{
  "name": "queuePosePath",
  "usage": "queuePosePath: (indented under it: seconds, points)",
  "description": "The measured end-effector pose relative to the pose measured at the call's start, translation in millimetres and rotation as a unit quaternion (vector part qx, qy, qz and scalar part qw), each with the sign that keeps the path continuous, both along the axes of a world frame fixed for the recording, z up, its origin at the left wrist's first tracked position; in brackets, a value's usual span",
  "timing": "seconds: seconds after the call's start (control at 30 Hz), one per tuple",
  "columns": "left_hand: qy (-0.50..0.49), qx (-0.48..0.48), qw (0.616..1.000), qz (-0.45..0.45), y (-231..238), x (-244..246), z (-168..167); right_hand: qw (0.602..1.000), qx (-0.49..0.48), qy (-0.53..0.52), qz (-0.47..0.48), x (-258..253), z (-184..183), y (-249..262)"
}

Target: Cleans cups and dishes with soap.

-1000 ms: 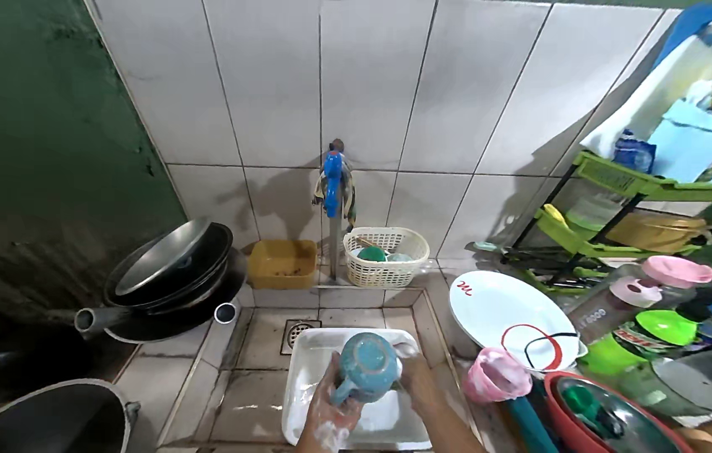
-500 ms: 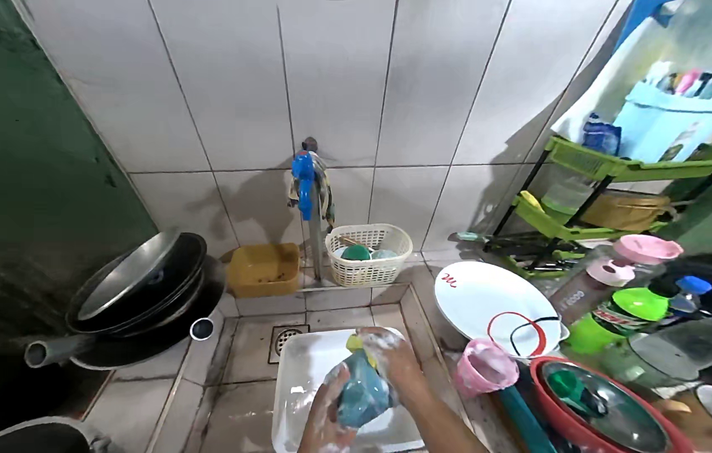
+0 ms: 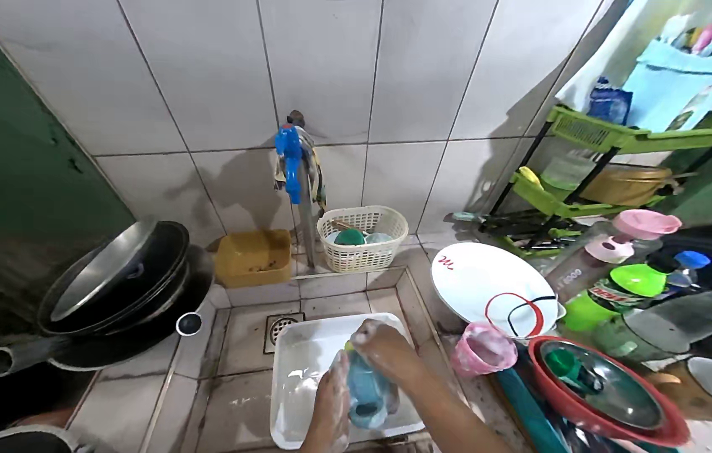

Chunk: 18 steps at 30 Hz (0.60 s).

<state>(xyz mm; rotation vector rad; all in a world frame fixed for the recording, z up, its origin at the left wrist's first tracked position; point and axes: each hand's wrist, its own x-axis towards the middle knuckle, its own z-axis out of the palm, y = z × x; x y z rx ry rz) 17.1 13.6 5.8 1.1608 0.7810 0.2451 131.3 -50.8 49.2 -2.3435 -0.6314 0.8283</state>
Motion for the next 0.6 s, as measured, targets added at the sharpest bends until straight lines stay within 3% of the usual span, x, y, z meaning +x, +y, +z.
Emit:
queuePosePath:
  seconds: [0.1, 0.17, 0.23, 0.33, 0.43, 0.5, 0.53, 0.6]
  points:
    - [-0.051, -0.087, 0.994, 0.052, -0.1, -2.6, -8.2, 0.979, -0.027, -0.174, 0.098, -51.9, -2.7, 3.1]
    - [-0.086, -0.183, 0.977, 0.069, 6.2, -9.1, -12.0, 0.972, -0.021, -0.182, 0.148, -77.3, -0.2, -3.0]
    - [-0.097, -0.211, 0.969, 0.083, 9.1, -11.0, -18.7, 0.978, -0.003, -0.142, 0.150, -75.4, 0.6, -7.2]
    - [-0.052, -0.135, 0.986, 0.084, 6.5, 0.9, -18.2, 0.987, 0.096, -0.093, 0.087, -39.4, -9.6, -7.4]
    - [-0.001, -0.071, 0.997, -0.013, 5.8, 1.6, -5.1, 0.986, 0.129, 0.107, -0.005, 4.1, -12.1, -8.3]
    - [-0.033, -0.104, 0.994, -0.028, 9.0, 1.3, -1.7, 0.934, 0.206, 0.275, -0.097, 20.2, -33.2, -14.4]
    - [-0.074, -0.141, 0.987, -0.015, 9.9, 0.2, -1.2, 0.887, 0.269, 0.348, -0.142, 20.9, -43.2, -18.1]
    - [-0.194, -0.237, 0.952, 0.019, 11.1, -1.2, -9.6, 0.753, 0.415, 0.446, -0.246, 6.6, -56.6, -17.2]
